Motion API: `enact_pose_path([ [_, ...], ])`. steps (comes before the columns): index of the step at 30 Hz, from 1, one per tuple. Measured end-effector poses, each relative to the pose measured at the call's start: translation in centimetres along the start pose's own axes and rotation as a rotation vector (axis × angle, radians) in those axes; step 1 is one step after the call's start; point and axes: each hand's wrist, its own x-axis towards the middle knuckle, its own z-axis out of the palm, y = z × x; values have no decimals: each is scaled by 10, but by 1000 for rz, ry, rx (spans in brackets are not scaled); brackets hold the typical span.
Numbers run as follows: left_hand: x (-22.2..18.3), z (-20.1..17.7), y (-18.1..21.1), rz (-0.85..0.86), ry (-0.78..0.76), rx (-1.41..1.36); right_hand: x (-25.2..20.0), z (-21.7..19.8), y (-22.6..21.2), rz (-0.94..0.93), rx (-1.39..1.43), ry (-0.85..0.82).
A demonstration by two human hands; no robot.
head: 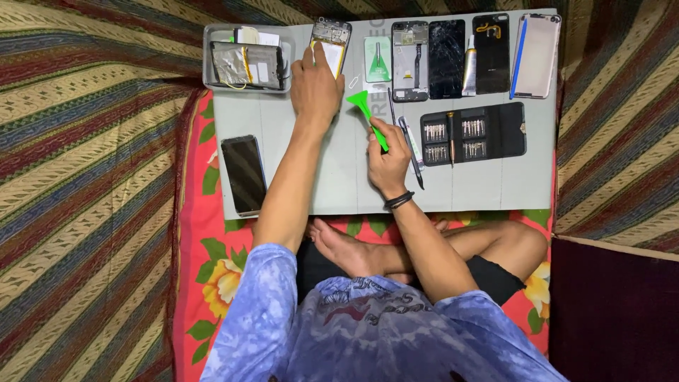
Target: Organizing, inspecting, and manipulating various smartphone components such as screens, frames, and batteries using manual handling and small repair tools.
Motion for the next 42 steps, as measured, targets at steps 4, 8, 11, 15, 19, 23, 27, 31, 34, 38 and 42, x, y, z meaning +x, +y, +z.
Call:
enact_pose_path([
  [4, 3, -3, 2, -29, 30, 1, -1, -1, 0, -1, 3, 3],
  [8, 9, -13, -1, -67, -18, -12, -1, -2, 1, -1, -10, 2],
  [11, 12, -14, -4, -77, -43, -20, 1, -2, 0, -11, -4, 8],
  [15, 17, -16, 0, -117, -79, -18, 1, -2, 0, -8, 2, 12],
  [19, 21, -14, -1, -119, -80, -50, 0, -3, 0, 0, 7, 9],
  [23, 25, 0, -5, -146, -54, -89, -1, -2, 1, 2, 19, 17],
  [27, 26, -3, -1, -165, -41, -86, 0, -3, 0, -3, 14, 17],
  [31, 31, -21, 2, -191, -113, -44, 1, -3, 0, -2, 11, 14],
  [34, 32, -25, 3, -198, -141, -45, 0, -3, 1, 3, 16, 11],
  [38, 34, -28, 5, -207, -145, -63, 1, -4, 0, -7, 16, 18],
  [42, 36, -29, 6, -234, -174, -60, 1, -4, -1, 3, 11, 19],
])
